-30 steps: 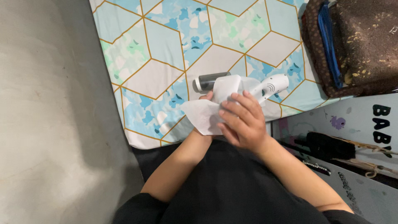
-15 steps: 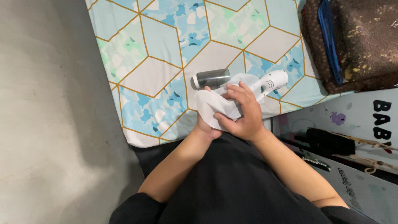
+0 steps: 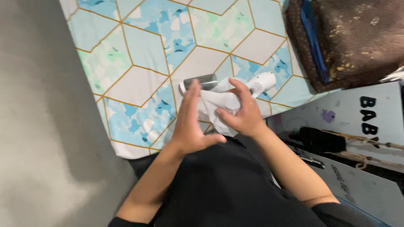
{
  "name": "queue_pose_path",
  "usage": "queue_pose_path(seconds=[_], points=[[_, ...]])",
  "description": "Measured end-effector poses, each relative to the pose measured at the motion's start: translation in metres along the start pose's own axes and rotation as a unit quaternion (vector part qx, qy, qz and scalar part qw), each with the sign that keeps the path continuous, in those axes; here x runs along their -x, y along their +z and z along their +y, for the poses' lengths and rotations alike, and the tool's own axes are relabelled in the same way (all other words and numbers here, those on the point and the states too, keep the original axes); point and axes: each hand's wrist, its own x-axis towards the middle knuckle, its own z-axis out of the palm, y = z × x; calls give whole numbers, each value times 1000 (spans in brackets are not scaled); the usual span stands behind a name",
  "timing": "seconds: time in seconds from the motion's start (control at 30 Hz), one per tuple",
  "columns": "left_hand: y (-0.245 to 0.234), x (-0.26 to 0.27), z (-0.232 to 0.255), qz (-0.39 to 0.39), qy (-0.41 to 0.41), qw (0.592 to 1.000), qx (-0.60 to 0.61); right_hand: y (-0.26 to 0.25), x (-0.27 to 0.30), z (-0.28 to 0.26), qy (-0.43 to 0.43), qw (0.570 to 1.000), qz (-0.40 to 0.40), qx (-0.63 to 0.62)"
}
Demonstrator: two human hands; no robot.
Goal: The person cleans the internal components of a handheld vacuum cleaner using a white cloth, then takes a brush attachment from a box, attaches it to the vacuum, and vacuums the surface of a bed.
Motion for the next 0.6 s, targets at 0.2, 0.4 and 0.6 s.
queue_pose_path(seconds=[0.2,0.4,0.6], points=[[36,-20,14,-137,-180,970,88,-5,-1,-7,18,999,-37,-36],[53,-17,17,-83,-189,956,206,-13,-8,-7,36,995,-64,-68],[66,-23,11,-13,-236,935,264,-15,2,5,-29,996,-38,-75]])
